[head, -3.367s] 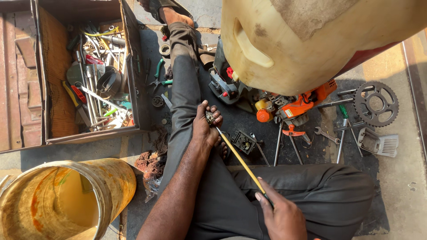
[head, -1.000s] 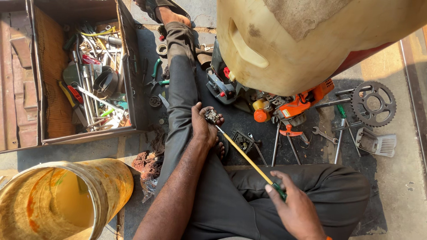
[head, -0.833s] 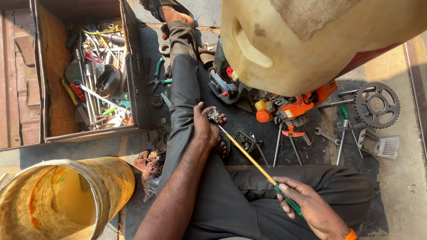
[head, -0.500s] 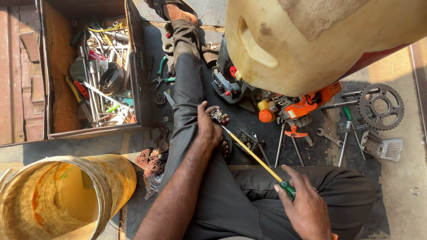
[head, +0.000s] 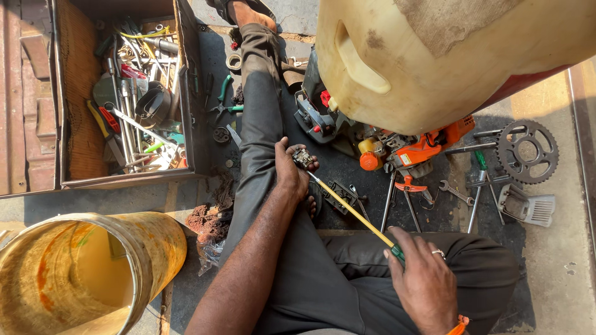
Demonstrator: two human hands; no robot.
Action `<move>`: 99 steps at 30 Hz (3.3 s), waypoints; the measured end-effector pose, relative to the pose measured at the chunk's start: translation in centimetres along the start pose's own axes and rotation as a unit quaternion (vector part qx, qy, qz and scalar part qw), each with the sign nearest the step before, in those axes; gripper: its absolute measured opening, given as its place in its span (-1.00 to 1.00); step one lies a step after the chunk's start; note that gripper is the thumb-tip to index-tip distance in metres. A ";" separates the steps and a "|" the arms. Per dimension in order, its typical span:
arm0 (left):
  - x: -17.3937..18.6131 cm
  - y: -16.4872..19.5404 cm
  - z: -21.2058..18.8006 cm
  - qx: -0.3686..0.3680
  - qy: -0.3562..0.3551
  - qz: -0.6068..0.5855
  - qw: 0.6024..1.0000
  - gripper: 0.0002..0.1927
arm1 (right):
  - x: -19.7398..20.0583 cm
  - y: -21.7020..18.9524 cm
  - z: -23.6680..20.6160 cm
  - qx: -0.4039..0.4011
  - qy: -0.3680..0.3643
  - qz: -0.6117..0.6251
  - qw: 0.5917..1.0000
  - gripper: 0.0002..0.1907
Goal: The person sits on the ground and uses a wrench and screwdriver to remove a small engine component, then disassembles it further. They manipulate the carburetor and related parts, placing them on the floor.
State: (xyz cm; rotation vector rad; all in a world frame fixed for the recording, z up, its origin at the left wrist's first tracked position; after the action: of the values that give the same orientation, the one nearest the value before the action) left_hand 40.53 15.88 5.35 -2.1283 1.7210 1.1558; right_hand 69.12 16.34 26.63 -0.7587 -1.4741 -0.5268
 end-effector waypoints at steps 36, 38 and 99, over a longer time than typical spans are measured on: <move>-0.2 0.3 -0.2 0.001 -0.023 0.013 1.000 -0.42 | -2.6 2.3 -1.4 0.010 0.001 0.015 1.000 -0.42; 0.0 0.2 -0.4 0.008 -0.019 0.008 1.000 -0.42 | -3.5 3.8 -0.7 -0.160 -0.192 0.265 0.931 -0.59; 1.7 -3.1 -9.3 0.047 -0.002 0.197 0.979 -0.56 | -0.4 1.6 1.1 0.022 -0.058 -0.034 0.997 -0.76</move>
State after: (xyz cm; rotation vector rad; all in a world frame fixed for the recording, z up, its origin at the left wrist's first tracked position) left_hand 47.53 10.29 9.61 -1.7766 2.2142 1.1357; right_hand 69.46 18.15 25.93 -0.7162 -1.6196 -0.5058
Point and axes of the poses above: each hand's wrist, its own z-axis towards the middle knuckle, its own x-axis out of the back of the hand, y = z × x, the point moved 2 cm from there along z, towards the middle knuckle, and after that the axes turned 4 degrees about -z, right-handed, at the moved point
